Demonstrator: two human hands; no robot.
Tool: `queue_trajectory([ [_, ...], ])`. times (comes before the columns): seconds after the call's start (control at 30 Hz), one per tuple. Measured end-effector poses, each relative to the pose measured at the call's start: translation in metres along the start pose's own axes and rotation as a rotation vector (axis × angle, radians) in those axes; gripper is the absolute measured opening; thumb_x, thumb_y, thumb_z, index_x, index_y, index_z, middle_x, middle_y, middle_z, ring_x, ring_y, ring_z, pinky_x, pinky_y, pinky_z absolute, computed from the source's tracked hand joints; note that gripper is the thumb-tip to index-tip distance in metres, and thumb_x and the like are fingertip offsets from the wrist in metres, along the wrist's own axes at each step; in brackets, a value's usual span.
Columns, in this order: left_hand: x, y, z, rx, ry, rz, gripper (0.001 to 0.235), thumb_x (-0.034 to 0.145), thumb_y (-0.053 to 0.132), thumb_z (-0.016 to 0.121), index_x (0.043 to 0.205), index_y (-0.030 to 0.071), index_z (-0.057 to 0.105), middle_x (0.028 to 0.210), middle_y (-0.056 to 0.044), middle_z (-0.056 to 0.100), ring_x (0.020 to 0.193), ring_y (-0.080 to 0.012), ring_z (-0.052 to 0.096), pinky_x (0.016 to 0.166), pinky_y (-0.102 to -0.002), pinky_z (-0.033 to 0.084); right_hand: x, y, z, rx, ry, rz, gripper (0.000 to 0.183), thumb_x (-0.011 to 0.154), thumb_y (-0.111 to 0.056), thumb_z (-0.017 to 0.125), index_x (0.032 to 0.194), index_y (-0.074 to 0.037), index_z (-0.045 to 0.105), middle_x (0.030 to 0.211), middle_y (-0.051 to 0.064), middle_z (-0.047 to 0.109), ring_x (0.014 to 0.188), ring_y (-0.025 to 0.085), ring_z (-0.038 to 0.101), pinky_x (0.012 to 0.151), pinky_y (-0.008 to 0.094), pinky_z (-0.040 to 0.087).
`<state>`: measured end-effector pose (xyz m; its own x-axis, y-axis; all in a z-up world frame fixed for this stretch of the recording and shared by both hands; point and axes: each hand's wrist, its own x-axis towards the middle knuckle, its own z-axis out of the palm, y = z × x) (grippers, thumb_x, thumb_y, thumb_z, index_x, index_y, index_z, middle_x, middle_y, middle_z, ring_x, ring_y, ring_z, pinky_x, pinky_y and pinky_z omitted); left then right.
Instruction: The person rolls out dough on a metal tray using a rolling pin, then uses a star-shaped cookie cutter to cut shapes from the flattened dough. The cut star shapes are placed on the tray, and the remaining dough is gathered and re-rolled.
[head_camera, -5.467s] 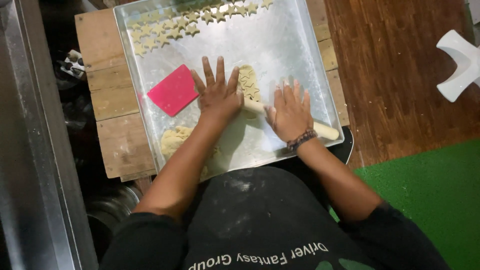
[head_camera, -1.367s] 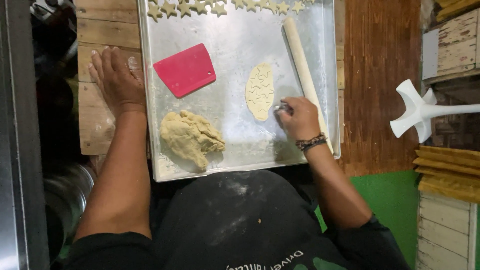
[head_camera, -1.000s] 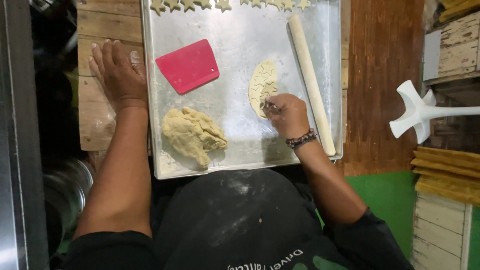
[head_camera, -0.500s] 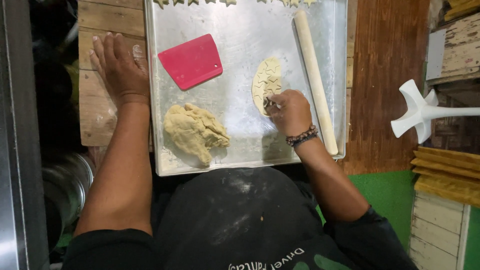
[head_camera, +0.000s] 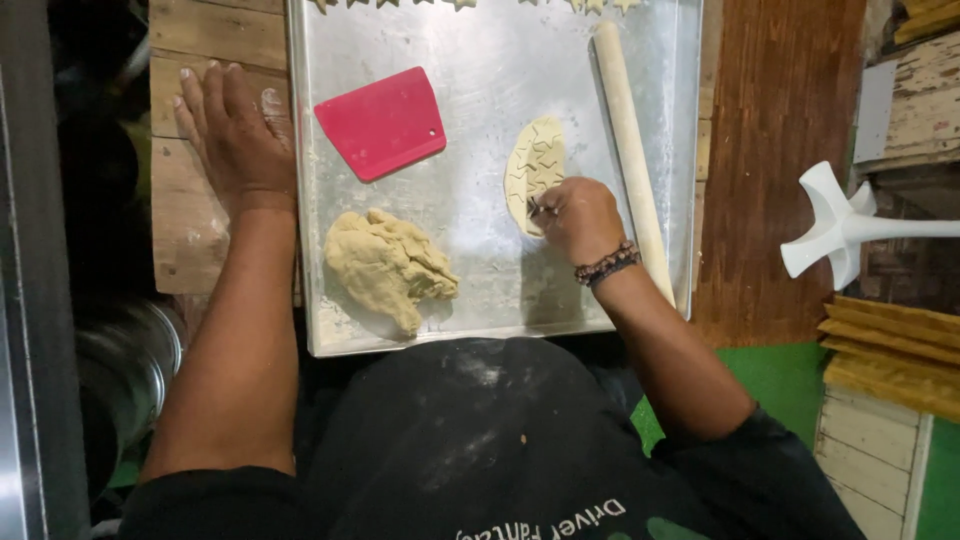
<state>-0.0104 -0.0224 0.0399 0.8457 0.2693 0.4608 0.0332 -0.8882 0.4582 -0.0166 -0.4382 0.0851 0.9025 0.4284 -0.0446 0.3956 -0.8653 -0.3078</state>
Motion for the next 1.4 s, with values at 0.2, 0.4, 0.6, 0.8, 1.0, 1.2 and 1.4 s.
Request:
queue_trajectory([
  [0.2, -0.003, -0.008, 0.009, 0.043, 0.026, 0.022, 0.034, 0.114, 0.020, 0.054, 0.133, -0.008, 0.059, 0.141, -0.032, 0.058, 0.137, -0.0528, 0.036, 0.112, -0.066, 0.026, 0.007, -0.006, -0.010, -0.012, -0.115, 0.087, 0.008, 0.081, -0.014, 0.085, 0.088, -0.015, 0.085, 0.081, 0.006, 0.077, 0.075, 0.022, 0.070, 0.067, 0.036, 0.057],
  [0.4, -0.002, -0.005, 0.005, 0.048, 0.015, 0.017, 0.030, 0.114, 0.019, 0.054, 0.132, -0.005, 0.057, 0.140, -0.029, 0.058, 0.136, -0.0533, 0.039, 0.110, -0.068, 0.027, 0.010, -0.006, -0.007, -0.015, -0.132, 0.136, 0.010, 0.076, -0.016, 0.087, 0.086, -0.014, 0.085, 0.085, 0.006, 0.078, 0.079, 0.023, 0.072, 0.072, 0.036, 0.059],
  [0.6, -0.001, -0.003, 0.004, 0.016, 0.020, 0.006, 0.030, 0.113, 0.019, 0.051, 0.130, -0.005, 0.057, 0.137, -0.027, 0.059, 0.136, -0.0544, 0.039, 0.111, -0.067, 0.026, 0.006, -0.007, -0.006, 0.054, -0.039, 0.107, 0.015, 0.073, -0.012, 0.088, 0.087, -0.015, 0.085, 0.088, 0.006, 0.079, 0.082, 0.023, 0.074, 0.074, 0.035, 0.062],
  [0.8, -0.003, -0.010, 0.015, 0.046, 0.043, -0.009, 0.036, 0.113, 0.026, 0.052, 0.132, -0.005, 0.057, 0.139, -0.026, 0.058, 0.136, -0.0540, 0.040, 0.111, -0.066, 0.026, -0.011, -0.032, -0.037, 0.319, 0.029, 0.359, 0.022, 0.082, -0.015, 0.086, 0.104, -0.017, 0.082, 0.102, 0.005, 0.078, 0.084, 0.013, 0.072, 0.074, 0.026, 0.063],
  [1.0, -0.003, -0.017, 0.019, 0.047, 0.016, 0.000, 0.031, 0.113, 0.017, 0.053, 0.133, -0.006, 0.058, 0.142, -0.030, 0.058, 0.138, -0.0527, 0.038, 0.112, -0.066, 0.024, -0.036, -0.024, -0.055, 0.493, 0.210, 0.568, 0.027, 0.086, -0.012, 0.082, 0.113, -0.012, 0.077, 0.105, 0.002, 0.078, 0.089, 0.012, 0.071, 0.076, 0.024, 0.063],
  [1.2, -0.004, -0.014, 0.018, 0.047, 0.048, 0.019, 0.033, 0.113, 0.022, 0.054, 0.131, -0.006, 0.059, 0.138, -0.023, 0.058, 0.136, -0.0522, 0.039, 0.111, -0.066, 0.026, -0.058, 0.005, -0.034, 0.301, 0.226, 0.489, 0.030, 0.082, -0.017, 0.086, 0.111, -0.014, 0.079, 0.104, 0.002, 0.078, 0.088, 0.011, 0.070, 0.083, 0.025, 0.059],
  [1.4, -0.001, -0.007, 0.010, 0.010, 0.021, 0.002, 0.032, 0.114, 0.024, 0.045, 0.126, -0.003, 0.057, 0.137, -0.025, 0.057, 0.136, -0.0553, 0.037, 0.108, -0.070, 0.026, -0.060, 0.004, -0.028, 0.254, 0.266, 0.384, 0.027, 0.082, -0.020, 0.083, 0.108, -0.013, 0.080, 0.102, 0.003, 0.078, 0.086, 0.014, 0.071, 0.081, 0.028, 0.058],
])
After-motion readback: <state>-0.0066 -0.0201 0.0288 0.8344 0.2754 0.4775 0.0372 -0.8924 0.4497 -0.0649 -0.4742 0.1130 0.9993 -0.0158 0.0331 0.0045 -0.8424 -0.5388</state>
